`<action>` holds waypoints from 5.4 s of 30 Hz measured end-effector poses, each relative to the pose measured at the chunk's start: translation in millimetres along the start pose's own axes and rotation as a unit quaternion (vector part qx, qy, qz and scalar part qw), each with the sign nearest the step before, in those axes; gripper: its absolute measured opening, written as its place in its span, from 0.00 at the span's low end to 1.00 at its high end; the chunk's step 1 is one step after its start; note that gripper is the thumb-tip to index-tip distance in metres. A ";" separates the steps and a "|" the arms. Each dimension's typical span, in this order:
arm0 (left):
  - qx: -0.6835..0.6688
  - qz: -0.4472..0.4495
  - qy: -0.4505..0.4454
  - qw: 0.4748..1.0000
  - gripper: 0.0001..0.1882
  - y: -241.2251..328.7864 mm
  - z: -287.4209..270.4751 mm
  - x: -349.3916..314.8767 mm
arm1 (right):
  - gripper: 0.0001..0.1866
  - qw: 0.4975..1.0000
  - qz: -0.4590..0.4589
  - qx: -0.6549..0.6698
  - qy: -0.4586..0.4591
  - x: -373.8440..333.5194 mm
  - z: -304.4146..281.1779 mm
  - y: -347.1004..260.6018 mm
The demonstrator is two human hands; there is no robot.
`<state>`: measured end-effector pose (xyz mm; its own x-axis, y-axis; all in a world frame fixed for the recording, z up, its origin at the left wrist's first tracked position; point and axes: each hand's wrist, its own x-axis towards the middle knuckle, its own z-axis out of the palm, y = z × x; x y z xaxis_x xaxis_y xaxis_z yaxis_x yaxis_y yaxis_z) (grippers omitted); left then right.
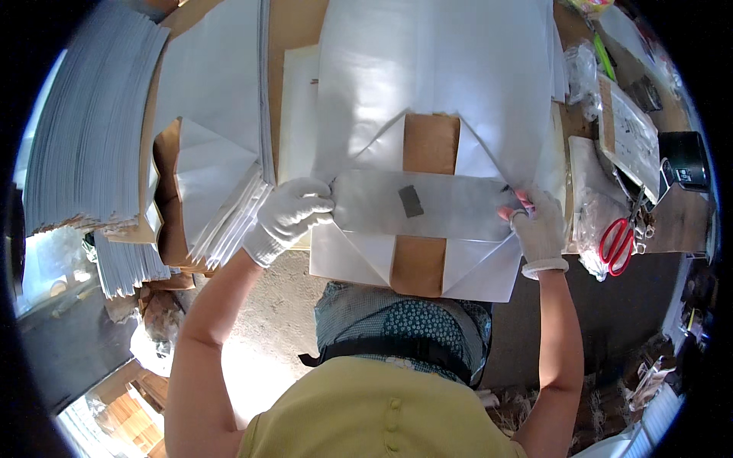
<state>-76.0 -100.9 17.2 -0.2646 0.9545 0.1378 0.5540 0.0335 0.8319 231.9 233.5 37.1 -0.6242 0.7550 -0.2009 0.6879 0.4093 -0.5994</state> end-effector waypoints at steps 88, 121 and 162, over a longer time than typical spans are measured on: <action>-0.384 -0.388 0.361 0.756 0.28 85.3 44.2 -22.1 | 0.27 0.970 -0.214 -0.115 0.008 -9.5 -8.4 -1.3; 0.611 -0.380 0.392 0.573 0.30 31.6 -206.4 -132.3 | 0.43 0.894 -0.311 -0.311 -0.089 -109.2 -30.1 9.6; 0.211 -0.351 0.157 0.899 0.25 -38.2 -75.3 244.9 | 0.28 0.979 0.086 -0.135 0.126 198.2 -41.9 -108.8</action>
<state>-221.4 109.3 59.7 -0.8386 0.5262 -0.1409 0.3963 0.7668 0.5049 48.8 360.1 95.0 -0.4034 0.9129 -0.0621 0.8686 0.3607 -0.3398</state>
